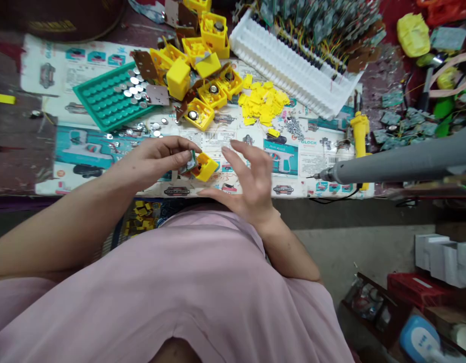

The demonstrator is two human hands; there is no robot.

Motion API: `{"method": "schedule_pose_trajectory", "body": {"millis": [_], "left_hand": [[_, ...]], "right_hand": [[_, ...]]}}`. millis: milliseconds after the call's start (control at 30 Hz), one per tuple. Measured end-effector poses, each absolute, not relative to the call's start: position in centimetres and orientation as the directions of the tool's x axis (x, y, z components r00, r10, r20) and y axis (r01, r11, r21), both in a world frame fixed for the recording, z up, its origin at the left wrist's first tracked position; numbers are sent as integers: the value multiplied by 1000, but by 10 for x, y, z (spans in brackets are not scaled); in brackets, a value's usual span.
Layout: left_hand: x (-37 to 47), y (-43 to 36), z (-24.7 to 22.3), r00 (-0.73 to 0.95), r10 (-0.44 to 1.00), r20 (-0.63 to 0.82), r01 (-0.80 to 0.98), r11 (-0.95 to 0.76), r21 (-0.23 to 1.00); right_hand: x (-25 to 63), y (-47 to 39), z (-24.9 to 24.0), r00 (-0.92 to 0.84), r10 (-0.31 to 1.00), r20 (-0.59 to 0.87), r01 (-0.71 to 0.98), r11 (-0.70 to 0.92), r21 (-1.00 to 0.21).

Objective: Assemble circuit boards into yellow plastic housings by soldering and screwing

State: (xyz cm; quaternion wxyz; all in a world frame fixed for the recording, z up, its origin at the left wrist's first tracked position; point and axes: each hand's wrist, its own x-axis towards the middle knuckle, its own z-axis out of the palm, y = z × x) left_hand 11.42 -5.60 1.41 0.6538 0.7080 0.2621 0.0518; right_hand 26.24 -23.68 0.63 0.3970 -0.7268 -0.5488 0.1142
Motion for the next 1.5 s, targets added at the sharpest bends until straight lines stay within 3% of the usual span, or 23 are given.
{"method": "schedule_pose_trajectory", "body": {"millis": [133,333,400,567,867,1200,1367,1500], "left_hand": [[111,-65,21,864,436,-250,215,130,968],[104,-65,26,870,299,-392,260,397,880],[103,-65,26,877,317,-362,270,301,915],[101,-66,30,905,383,-186,258,-146,955],[90,-70,40,908,418,3,252,-553,794],[89,-72,30,937,284,202,139,-836,531],[90,-73,32,948,269,170,188,-904,383],[91,-74,33,945,290,153,215,-901,378]], "right_hand": [[252,-220,-9,270,891,364,777,21,-629],[262,-217,-9,222,948,227,543,74,-837],[263,-218,-10,235,960,151,453,29,-891],[260,-217,-9,269,962,42,299,-42,-953],[264,-217,-8,251,967,-37,191,-87,-978],[264,-217,-6,244,956,-165,61,-185,-981],[264,-217,-3,200,962,-187,11,-193,-981],[264,-217,-3,155,968,-197,24,-203,-979]]}}
